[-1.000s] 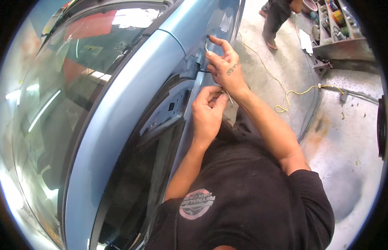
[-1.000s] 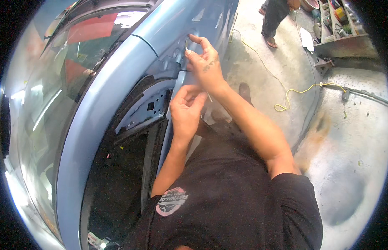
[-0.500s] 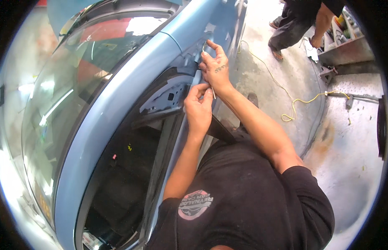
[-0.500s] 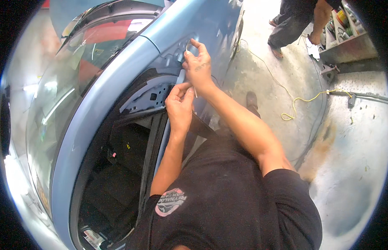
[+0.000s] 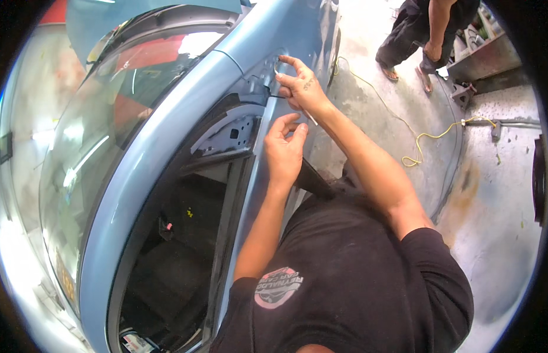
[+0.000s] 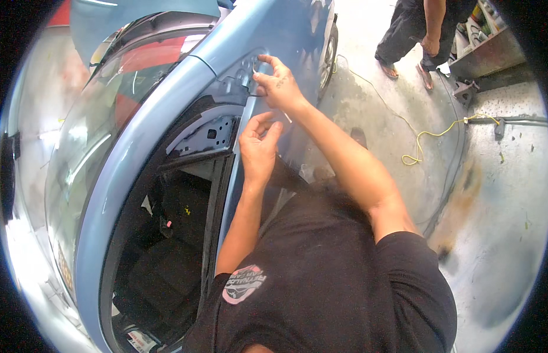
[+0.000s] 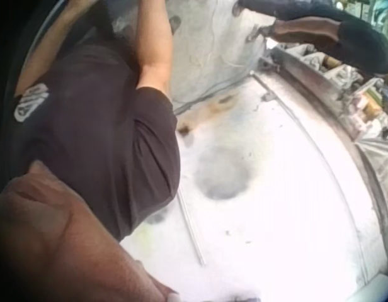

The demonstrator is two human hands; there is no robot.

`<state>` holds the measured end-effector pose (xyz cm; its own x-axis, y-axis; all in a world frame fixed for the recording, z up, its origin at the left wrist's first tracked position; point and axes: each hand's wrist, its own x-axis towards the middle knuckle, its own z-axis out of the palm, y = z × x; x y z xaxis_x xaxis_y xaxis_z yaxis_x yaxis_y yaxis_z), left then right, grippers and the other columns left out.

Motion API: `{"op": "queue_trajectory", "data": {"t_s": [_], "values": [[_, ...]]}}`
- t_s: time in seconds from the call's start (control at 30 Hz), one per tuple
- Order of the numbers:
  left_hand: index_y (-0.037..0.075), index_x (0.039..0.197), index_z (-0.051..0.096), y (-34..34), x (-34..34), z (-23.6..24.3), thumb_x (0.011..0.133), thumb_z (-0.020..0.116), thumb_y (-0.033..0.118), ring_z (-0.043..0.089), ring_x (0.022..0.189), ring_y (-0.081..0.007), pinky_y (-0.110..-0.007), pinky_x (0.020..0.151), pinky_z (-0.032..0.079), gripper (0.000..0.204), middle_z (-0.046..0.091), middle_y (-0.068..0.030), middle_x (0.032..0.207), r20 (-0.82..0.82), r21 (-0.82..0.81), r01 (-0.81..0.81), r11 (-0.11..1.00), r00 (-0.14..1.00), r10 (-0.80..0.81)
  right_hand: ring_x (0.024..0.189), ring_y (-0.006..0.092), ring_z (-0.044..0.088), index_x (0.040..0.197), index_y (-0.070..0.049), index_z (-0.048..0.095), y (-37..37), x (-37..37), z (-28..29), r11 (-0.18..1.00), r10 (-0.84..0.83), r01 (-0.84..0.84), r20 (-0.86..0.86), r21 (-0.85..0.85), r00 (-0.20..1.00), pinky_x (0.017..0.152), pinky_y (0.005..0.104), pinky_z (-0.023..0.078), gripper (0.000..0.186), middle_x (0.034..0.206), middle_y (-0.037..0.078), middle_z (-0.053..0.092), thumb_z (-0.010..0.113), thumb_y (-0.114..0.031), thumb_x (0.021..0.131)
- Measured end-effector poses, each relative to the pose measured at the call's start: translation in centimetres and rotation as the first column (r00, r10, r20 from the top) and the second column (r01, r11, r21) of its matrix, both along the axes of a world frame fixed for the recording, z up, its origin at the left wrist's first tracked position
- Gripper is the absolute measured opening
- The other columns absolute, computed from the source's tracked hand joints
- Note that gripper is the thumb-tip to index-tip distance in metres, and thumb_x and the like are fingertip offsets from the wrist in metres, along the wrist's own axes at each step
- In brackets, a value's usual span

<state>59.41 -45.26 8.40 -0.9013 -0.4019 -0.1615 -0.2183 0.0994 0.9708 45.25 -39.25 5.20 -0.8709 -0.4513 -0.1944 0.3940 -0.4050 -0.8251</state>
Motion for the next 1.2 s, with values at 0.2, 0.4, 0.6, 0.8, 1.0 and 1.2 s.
{"op": "queue_trajectory", "data": {"t_s": [0.2, 0.4, 0.6, 0.8, 1.0, 1.2], "values": [[-0.005, 0.119, 0.064, 0.1, -0.3, -0.3, 0.094, 0.069, 0.005, 0.064, 0.077, -0.0097, -0.025, 0.066, 0.049, 0.027, 0.072, -0.0087, 0.092, -0.013, -0.014, -0.012, 1.0, 1.0, 0.012, 0.053, 0.0051, 0.048, 0.14, -0.004, 0.05, -0.5, -0.3, -1.3, 0.998, -0.066, 0.065, -0.046, -0.017, 0.997, 0.044, 0.0232, 0.035, 0.049, 0.072, -0.004, 0.055, 0.064, -0.007, 0.094], [-0.004, 0.118, 0.065, -0.4, 0.4, 0.2, 0.095, 0.069, 0.007, 0.056, 0.064, -0.0036, -0.02, 0.052, 0.041, 0.026, 0.074, -0.0075, 0.093, -0.019, -0.054, -0.044, 0.998, 0.999, 0.043, 0.048, 0.0032, 0.042, 0.143, -0.004, 0.047, -2.3, 0.8, -0.4, 0.983, -0.174, 0.176, -0.049, 0.043, 0.984, 0.039, 0.023, 0.029, 0.047, 0.065, -0.004, 0.051, 0.062, -0.011, 0.098], [-0.003, 0.117, 0.066, -0.7, 0.9, 0.2, 0.096, 0.068, 0.009, 0.055, 0.061, -0.0032, -0.019, 0.051, 0.041, 0.024, 0.074, -0.0078, 0.092, 0.002, -0.06, -0.057, 0.997, 0.998, 0.057, 0.053, 0.0033, 0.049, 0.141, -0.001, 0.05, -4.1, 1.2, -2.2, 0.945, -0.316, 0.325, -0.151, 0.04, 0.937, 0.047, 0.0207, 0.037, 0.045, 0.066, -0.005, 0.055, 0.061, -0.01, 0.098], [-0.004, 0.115, 0.065, -0.7, 0.3, -0.1, 0.095, 0.069, 0.009, 0.057, 0.062, -0.0045, -0.019, 0.051, 0.04, 0.024, 0.074, -0.0091, 0.09, 0.0, 0.069, -0.076, 0.995, 0.997, 0.076, 0.05, 0.0033, 0.047, 0.141, 0.0, 0.051, -4.0, 1.6, -1.8, 0.937, -0.336, 0.331, -0.024, -0.111, 0.942, 0.042, 0.0212, 0.032, 0.046, 0.065, -0.002, 0.056, 0.062, -0.011, 0.098], [-0.004, 0.114, 0.066, -0.4, 0.5, 0.1, 0.093, 0.07, 0.009, 0.056, 0.061, -0.0041, -0.019, 0.052, 0.039, 0.025, 0.074, -0.0081, 0.087, 0.0, 0.064, -0.074, 0.995, 0.997, 0.074, 0.049, 0.0078, 0.051, 0.137, 0.002, 0.053, -2.6, 1.4, -1.2, 0.939, -0.332, 0.332, 0.021, -0.088, 0.943, 0.045, 0.026, 0.043, 0.042, 0.064, 0.001, 0.059, 0.061, -0.009, 0.098], [-0.003, 0.107, 0.071, 0.7, 1.2, 1.1, 0.093, 0.069, 0.008, 0.05, 0.057, -0.0037, -0.019, 0.051, 0.037, 0.018, 0.071, -0.0048, 0.082, 0.004, 0.092, -0.11, 0.99, 0.994, 0.11, 0.072, 0.0183, 0.07, 0.127, 0.002, 0.059, 7.4, 1.0, 0.4, 0.986, -0.165, 0.164, -0.082, -0.016, 0.983, 0.066, 0.0294, 0.058, 0.039, 0.085, 0.008, 0.069, 0.068, -0.014, 0.092]]}}
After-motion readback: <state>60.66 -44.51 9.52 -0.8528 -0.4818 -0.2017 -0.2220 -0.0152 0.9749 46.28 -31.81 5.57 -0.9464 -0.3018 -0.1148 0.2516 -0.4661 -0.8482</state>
